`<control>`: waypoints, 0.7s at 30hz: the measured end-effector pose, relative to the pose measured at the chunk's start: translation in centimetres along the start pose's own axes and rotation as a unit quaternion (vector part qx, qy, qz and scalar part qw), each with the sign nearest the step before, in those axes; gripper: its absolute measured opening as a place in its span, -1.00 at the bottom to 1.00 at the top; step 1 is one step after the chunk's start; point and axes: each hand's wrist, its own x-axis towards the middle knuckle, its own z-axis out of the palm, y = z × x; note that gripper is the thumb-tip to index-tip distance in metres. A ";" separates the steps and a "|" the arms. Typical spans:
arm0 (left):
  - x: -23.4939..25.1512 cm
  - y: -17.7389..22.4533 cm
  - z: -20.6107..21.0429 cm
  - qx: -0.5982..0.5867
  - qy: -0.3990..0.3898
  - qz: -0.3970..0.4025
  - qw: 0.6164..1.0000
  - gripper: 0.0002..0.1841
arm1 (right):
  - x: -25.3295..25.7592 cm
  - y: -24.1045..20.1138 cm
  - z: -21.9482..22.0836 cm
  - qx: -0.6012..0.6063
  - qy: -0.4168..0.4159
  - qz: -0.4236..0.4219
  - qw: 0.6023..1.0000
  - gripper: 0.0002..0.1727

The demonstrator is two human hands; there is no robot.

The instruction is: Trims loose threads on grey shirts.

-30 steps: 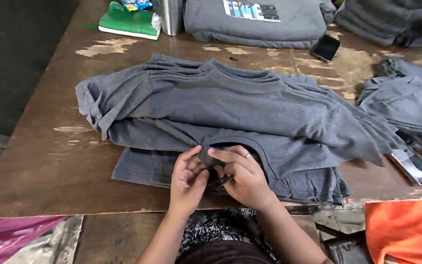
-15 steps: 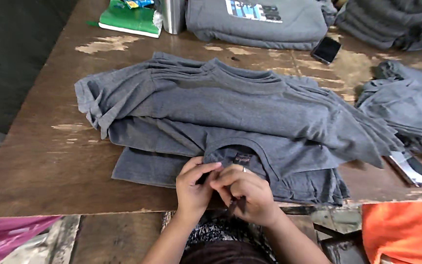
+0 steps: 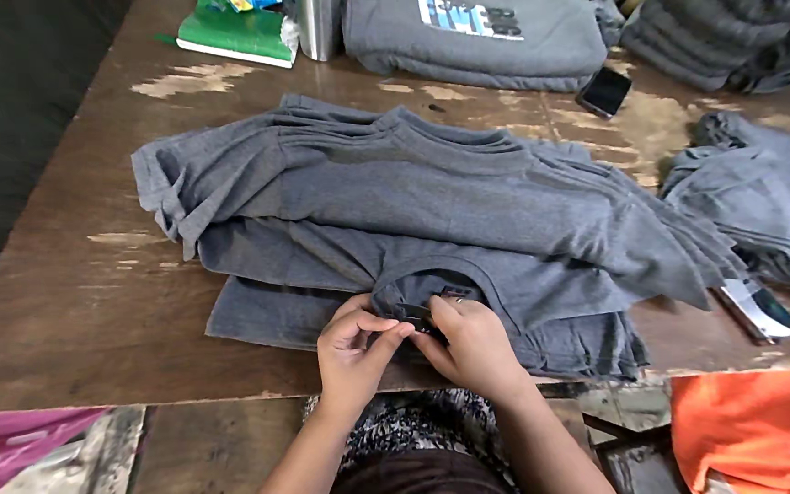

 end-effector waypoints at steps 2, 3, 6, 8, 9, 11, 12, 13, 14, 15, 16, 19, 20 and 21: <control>0.0 -0.1 0.0 0.007 -0.005 -0.010 1.000 -0.90 | 0.1 0.1 0.2 -0.001 -0.002 -0.009 1.000 -0.54; 0.0 0.0 0.0 0.007 -0.005 -0.013 1.000 -0.91 | 0.1 0.2 0.3 -0.001 -0.002 -0.014 1.000 -0.54; 0.0 0.0 0.0 0.003 -0.004 -0.015 1.000 -0.92 | 0.1 0.5 0.3 0.005 0.012 -0.023 1.000 -0.53; 0.1 0.0 0.0 -0.003 -0.003 -0.020 1.000 -0.93 | -0.1 0.4 0.4 0.008 0.032 -0.018 0.999 -0.53; 0.1 0.0 -0.1 -0.007 -0.004 -0.024 1.000 -0.93 | -0.1 0.4 0.5 0.008 0.038 -0.016 0.999 -0.52; 0.1 0.0 -0.1 -0.013 -0.004 -0.029 0.999 -0.93 | -0.1 0.4 0.5 0.002 0.033 -0.018 0.999 -0.50; 0.0 -0.1 -0.1 -0.009 -0.005 -0.029 1.000 -0.93 | 0.0 0.3 0.5 -0.003 0.025 -0.021 0.999 -0.50; 0.0 -0.1 -0.1 -0.004 -0.005 -0.028 1.000 -0.93 | 0.1 0.3 0.4 -0.007 0.017 -0.021 1.000 -0.50; 0.0 -0.1 -0.1 0.000 -0.004 -0.029 1.000 -0.93 | 0.2 0.2 0.4 -0.007 0.008 -0.020 1.000 -0.49; 0.1 0.0 -0.1 0.003 -0.003 -0.029 1.000 -0.94 | 0.3 0.2 0.3 -0.004 0.001 -0.017 1.000 -0.48; 0.1 0.1 -0.2 0.005 -0.001 -0.032 0.999 -0.94 | 0.3 0.1 0.2 -0.002 0.000 -0.015 1.000 -0.49; 0.2 0.1 -0.1 -0.002 0.003 -0.030 1.000 -0.93 | 0.2 -0.1 0.6 -0.012 0.027 -0.019 0.999 -0.55; 0.2 0.1 -0.1 -0.001 0.001 -0.027 1.000 -0.93 | 0.1 -0.2 0.7 -0.019 0.031 -0.016 0.999 -0.55; 0.1 0.2 0.0 0.001 -0.003 -0.026 1.000 -0.93 | 0.0 -0.3 0.8 -0.028 0.033 -0.007 0.999 -0.56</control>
